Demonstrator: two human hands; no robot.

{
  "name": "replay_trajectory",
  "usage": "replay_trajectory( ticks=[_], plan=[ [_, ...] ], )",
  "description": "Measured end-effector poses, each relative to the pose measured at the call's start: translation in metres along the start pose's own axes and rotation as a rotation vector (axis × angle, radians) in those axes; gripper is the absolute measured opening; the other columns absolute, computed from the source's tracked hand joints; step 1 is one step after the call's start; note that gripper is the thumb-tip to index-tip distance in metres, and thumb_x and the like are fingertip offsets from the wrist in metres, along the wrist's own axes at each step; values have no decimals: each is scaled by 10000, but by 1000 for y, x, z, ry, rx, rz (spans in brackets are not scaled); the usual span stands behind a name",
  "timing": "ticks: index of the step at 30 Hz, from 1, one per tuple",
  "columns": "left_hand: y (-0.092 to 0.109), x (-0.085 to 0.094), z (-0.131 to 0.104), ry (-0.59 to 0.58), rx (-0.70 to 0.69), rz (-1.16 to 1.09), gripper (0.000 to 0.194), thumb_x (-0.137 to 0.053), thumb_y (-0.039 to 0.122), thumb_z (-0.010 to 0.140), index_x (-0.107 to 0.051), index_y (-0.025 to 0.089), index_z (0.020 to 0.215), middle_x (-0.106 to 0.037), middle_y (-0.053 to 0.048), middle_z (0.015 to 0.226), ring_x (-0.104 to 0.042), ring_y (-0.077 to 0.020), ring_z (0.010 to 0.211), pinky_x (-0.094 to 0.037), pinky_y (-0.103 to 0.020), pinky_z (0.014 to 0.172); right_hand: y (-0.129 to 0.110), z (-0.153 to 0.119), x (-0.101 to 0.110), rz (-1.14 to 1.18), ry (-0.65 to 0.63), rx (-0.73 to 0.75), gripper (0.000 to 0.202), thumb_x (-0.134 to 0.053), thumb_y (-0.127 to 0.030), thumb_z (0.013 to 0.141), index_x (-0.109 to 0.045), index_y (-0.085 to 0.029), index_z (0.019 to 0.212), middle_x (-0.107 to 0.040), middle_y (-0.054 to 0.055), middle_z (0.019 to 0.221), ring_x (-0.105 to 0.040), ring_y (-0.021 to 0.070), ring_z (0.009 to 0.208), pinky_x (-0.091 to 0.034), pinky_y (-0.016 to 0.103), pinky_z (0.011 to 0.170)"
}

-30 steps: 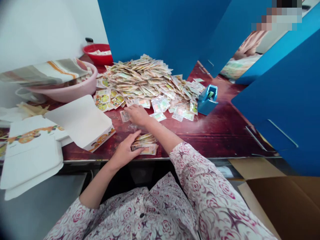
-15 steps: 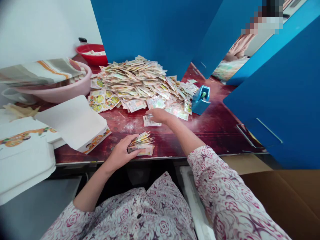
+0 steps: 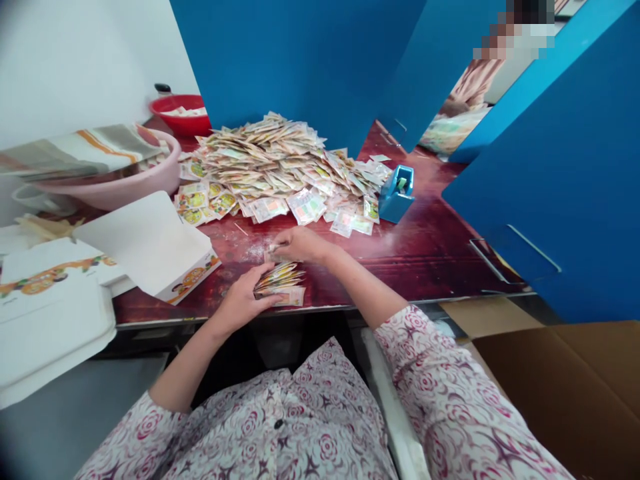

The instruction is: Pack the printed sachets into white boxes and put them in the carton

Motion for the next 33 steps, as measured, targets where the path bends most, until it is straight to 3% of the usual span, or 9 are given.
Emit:
replay_trajectory(
  ticks=[2,5,10,14,17,22,25,29,33],
  plan=[
    [-4,-1,0,-2,39,-23,622,-765,384,821,-516,214,1365,-631,-133,1339,-616,-310,1227,-479,-527,1071,-9,-6,-15,53,-95,20,212,-612,-405,875,-780,-279,903,-767,0,902,-675,196,867,-508,304,821],
    [-4,3,-1,58,17,-21,674,-781,374,808,-474,207,1385,-570,-147,1395,-561,-297,1307,-435,-502,1130,-13,-13,-10,99,-45,20,304,-560,-497,910,-763,-272,929,-759,11,975,-664,207,933,-496,322,883],
    [-7,14,-1,223,-21,33,1029,-861,365,715,-249,218,1528,-236,-218,1625,-249,-360,1525,-287,-544,1225,-11,-22,-16,203,-22,-12,444,-471,-568,940,-725,-208,885,-723,20,882,-642,189,856,-500,315,832],
    [-9,6,3,98,17,-26,980,-821,386,759,-252,227,1541,-402,-190,1561,-416,-346,1443,-352,-537,1189,-13,-26,-29,414,77,-40,431,-506,-578,928,-711,-198,931,-724,22,933,-652,182,883,-510,307,847],
    [-9,3,3,34,63,9,856,-791,396,788,-356,216,1502,-505,-162,1498,-502,-335,1373,-386,-532,1161,8,-31,-10,441,314,-102,460,-445,-566,959,-687,-181,892,-722,46,899,-665,194,850,-528,322,819],
    [-11,3,2,22,104,32,832,-791,429,786,-405,185,1481,-505,-166,1506,-502,-330,1373,-380,-510,1167,76,-55,72,-94,623,-408,310,-480,-322,939,-714,-142,1033,-730,117,1109,-654,268,1075,-472,387,988],
    [-11,2,2,22,104,28,836,-783,439,792,-397,191,1491,-505,-160,1507,-510,-324,1365,-393,-499,1158,111,-63,104,-371,590,-600,434,-580,-306,897,-629,-84,1266,-647,215,1305,-591,328,1223,-426,431,1043],
    [-10,3,2,28,95,29,816,-779,431,797,-410,188,1483,-505,-162,1507,-515,-323,1359,-399,-501,1153,135,-66,112,-609,498,-823,628,-601,-530,901,-596,-32,1283,-671,274,1212,-624,370,1172,-465,433,976],
    [-8,3,2,27,79,25,802,-777,407,802,-410,188,1481,-505,-165,1507,-512,-320,1365,-382,-510,1165,134,-59,112,-658,445,-846,376,-536,-265,942,-670,-16,1190,-671,282,1208,-631,352,1179,-467,409,978]
  ],
)
Point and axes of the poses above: each hand's wrist, its own z-axis towards the middle knuckle, its own x-axis out of the back of the hand, y = z × x, the point moved 10 cm from there along z, towards the middle knuckle
